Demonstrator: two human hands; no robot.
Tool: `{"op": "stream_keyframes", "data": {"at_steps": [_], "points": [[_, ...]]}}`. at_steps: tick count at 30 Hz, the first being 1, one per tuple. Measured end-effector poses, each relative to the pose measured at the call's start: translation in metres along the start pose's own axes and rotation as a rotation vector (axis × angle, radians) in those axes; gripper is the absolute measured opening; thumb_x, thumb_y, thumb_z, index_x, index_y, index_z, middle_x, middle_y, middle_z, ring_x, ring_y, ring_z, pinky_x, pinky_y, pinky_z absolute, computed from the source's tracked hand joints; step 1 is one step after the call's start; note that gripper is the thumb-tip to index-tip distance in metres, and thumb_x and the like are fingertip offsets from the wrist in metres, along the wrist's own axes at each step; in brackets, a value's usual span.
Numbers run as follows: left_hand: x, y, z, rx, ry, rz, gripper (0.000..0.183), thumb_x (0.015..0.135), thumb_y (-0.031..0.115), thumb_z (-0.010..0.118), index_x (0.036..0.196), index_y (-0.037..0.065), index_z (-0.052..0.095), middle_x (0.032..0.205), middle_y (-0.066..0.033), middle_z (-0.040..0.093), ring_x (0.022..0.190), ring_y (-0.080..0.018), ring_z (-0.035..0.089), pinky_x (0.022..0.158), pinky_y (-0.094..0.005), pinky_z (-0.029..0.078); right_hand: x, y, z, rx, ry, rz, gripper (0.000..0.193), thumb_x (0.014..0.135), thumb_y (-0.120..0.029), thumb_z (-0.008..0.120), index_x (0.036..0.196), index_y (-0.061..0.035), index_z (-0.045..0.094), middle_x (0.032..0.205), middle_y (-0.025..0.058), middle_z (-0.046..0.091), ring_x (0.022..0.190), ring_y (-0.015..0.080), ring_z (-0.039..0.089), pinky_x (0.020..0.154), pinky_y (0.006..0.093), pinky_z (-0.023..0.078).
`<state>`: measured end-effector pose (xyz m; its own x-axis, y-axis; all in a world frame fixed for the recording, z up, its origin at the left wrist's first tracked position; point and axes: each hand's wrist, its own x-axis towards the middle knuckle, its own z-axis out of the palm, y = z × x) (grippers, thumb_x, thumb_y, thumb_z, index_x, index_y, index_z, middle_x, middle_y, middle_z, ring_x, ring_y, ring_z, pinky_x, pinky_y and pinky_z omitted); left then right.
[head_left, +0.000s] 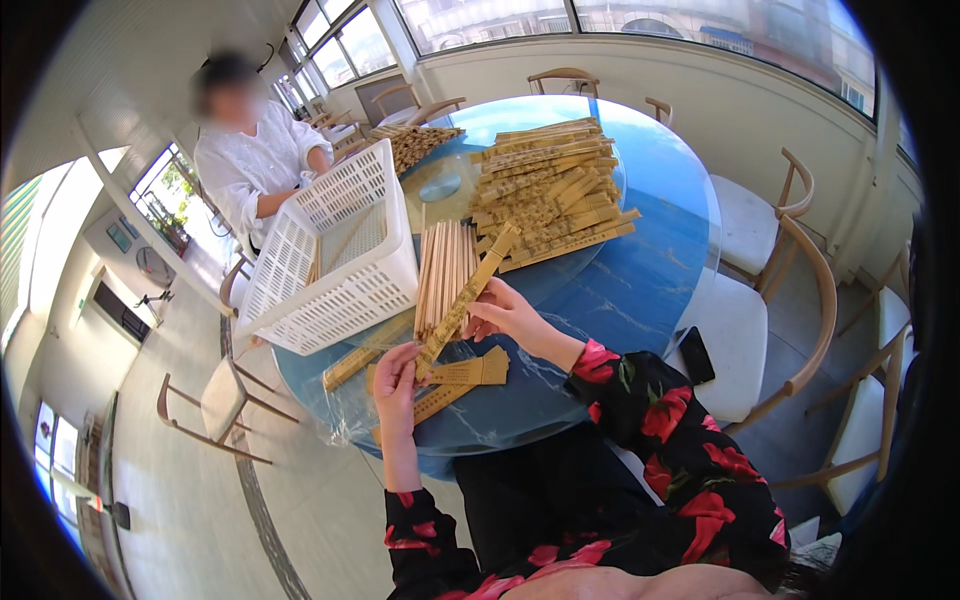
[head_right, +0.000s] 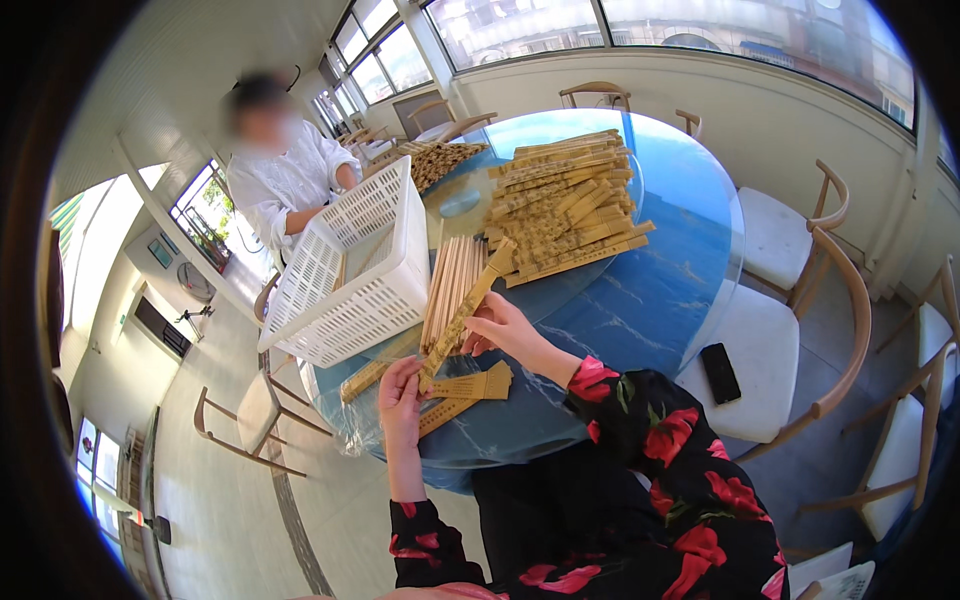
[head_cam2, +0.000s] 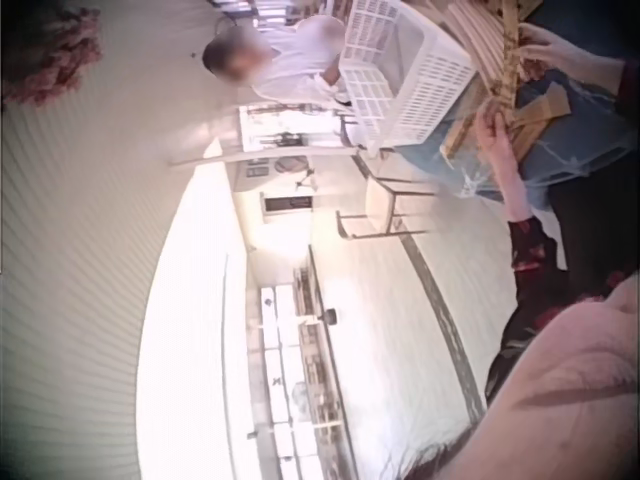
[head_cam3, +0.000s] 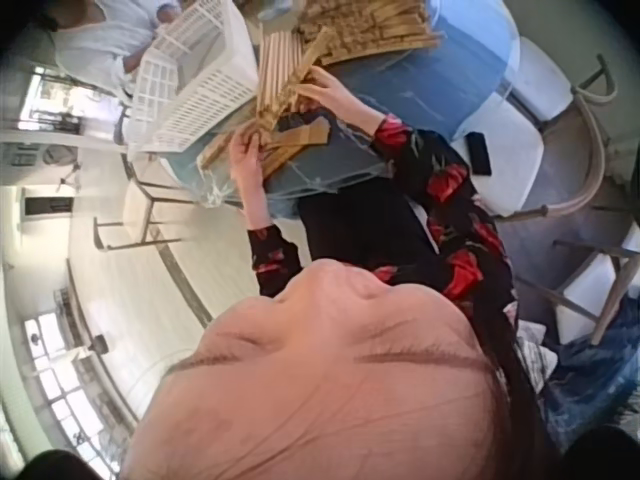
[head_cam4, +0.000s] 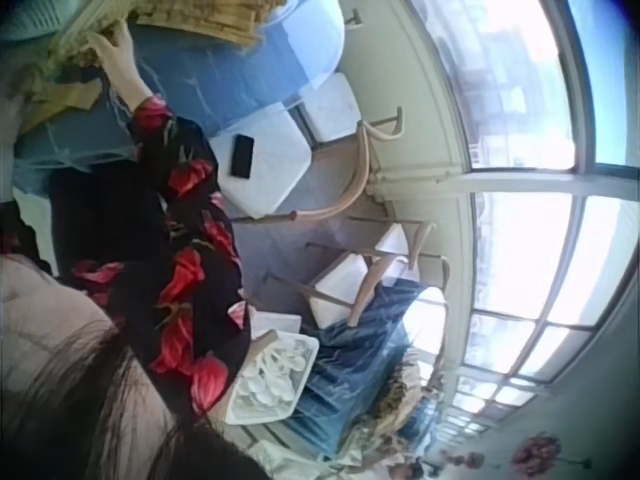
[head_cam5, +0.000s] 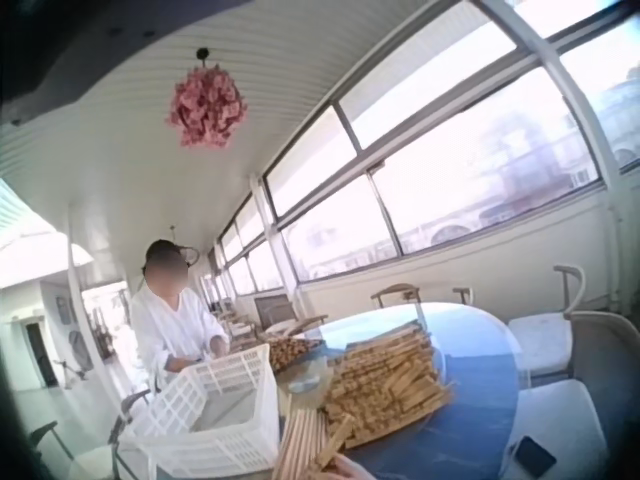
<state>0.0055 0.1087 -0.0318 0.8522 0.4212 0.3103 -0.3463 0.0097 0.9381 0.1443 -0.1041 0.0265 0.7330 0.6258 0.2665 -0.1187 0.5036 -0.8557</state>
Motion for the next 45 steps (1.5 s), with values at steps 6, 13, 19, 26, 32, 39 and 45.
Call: {"op": "stream_keyframes", "data": {"at_steps": [6, 13, 19, 26, 32, 39, 45], "points": [[0.004, -0.004, 0.006, 0.218, -0.055, 0.092, 0.030, 0.100, -0.001, 0.056, 0.129, 0.000, 0.060, 0.120, -0.0097, 0.068, 0.102, -0.0125, 0.065, 0.085, -0.0262, 0.056, 0.002, 0.010, -0.007, -0.162, -0.115, 0.184, 0.029, 0.104, -0.029, 0.060, 0.114, -0.0017, 0.064, 0.096, 0.0069, 0.071, 0.072, 0.0136, 0.070, 0.063, 0.0247, 0.056], [0.010, -0.007, 0.012, 0.323, 0.019, 0.217, 0.025, 0.096, 0.001, 0.061, 0.121, 0.001, 0.063, 0.112, -0.0056, 0.064, 0.091, -0.0082, 0.059, 0.079, -0.0222, 0.053, 0.061, -0.025, -0.076, -0.078, 0.401, -0.033, 0.040, 0.105, -0.034, 0.056, 0.101, 0.0055, 0.058, 0.083, 0.0167, 0.072, 0.066, 0.0192, 0.071, 0.059, 0.0277, 0.057], [0.014, -0.011, 0.012, 0.368, 0.015, 0.238, 0.020, 0.097, 0.001, 0.061, 0.117, 0.002, 0.064, 0.108, -0.0031, 0.062, 0.089, -0.0072, 0.056, 0.073, -0.0210, 0.051, 0.167, -0.083, -0.157, -0.046, 0.368, 0.029, 0.035, 0.104, -0.028, 0.058, 0.109, 0.0065, 0.053, 0.093, 0.0203, 0.071, 0.079, 0.0248, 0.072, 0.068, 0.0320, 0.061], [0.010, -0.004, 0.014, 0.428, 0.024, 0.258, 0.018, 0.097, 0.002, 0.062, 0.115, 0.001, 0.065, 0.105, -0.0046, 0.064, 0.088, -0.0088, 0.059, 0.072, -0.0216, 0.050, 0.150, -0.048, -0.137, -0.391, 0.317, 0.031, 0.021, 0.099, -0.011, 0.055, 0.109, 0.0055, 0.062, 0.090, 0.0142, 0.072, 0.077, 0.0184, 0.070, 0.067, 0.0281, 0.057], [0.005, -0.004, 0.017, 0.447, 0.013, 0.278, 0.016, 0.097, 0.003, 0.062, 0.112, 0.001, 0.066, 0.104, -0.0063, 0.066, 0.089, -0.0109, 0.063, 0.075, -0.0232, 0.051, 0.061, 0.003, -0.087, -1.032, 0.176, -0.371, 0.017, 0.096, -0.015, 0.060, 0.094, -0.0015, 0.070, 0.082, 0.0090, 0.070, 0.077, 0.0248, 0.067, 0.072, 0.0370, 0.053], [-0.005, 0.011, 0.018, 0.520, 0.158, 0.339, 0.013, 0.095, 0.001, 0.064, 0.107, 0.000, 0.068, 0.098, -0.0067, 0.066, 0.085, -0.0121, 0.063, 0.073, -0.0242, 0.051, 0.044, -0.010, -0.068, -1.358, -0.060, -0.521, 0.014, 0.092, -0.016, 0.062, 0.096, -0.0076, 0.072, 0.090, 0.0102, 0.066, 0.095, 0.0326, 0.062, 0.084, 0.0428, 0.050], [-0.017, 0.035, 0.041, 0.923, -0.019, 0.394, 0.018, 0.086, 0.004, 0.073, 0.104, 0.004, 0.070, 0.100, -0.0094, 0.068, 0.087, -0.0239, 0.064, 0.078, -0.0323, 0.053, 0.037, -0.017, -0.071, -1.425, -0.202, -0.565, 0.019, 0.091, -0.011, 0.060, 0.106, -0.0101, 0.071, 0.096, 0.0093, 0.064, 0.100, 0.0313, 0.060, 0.089, 0.0413, 0.050]]}}
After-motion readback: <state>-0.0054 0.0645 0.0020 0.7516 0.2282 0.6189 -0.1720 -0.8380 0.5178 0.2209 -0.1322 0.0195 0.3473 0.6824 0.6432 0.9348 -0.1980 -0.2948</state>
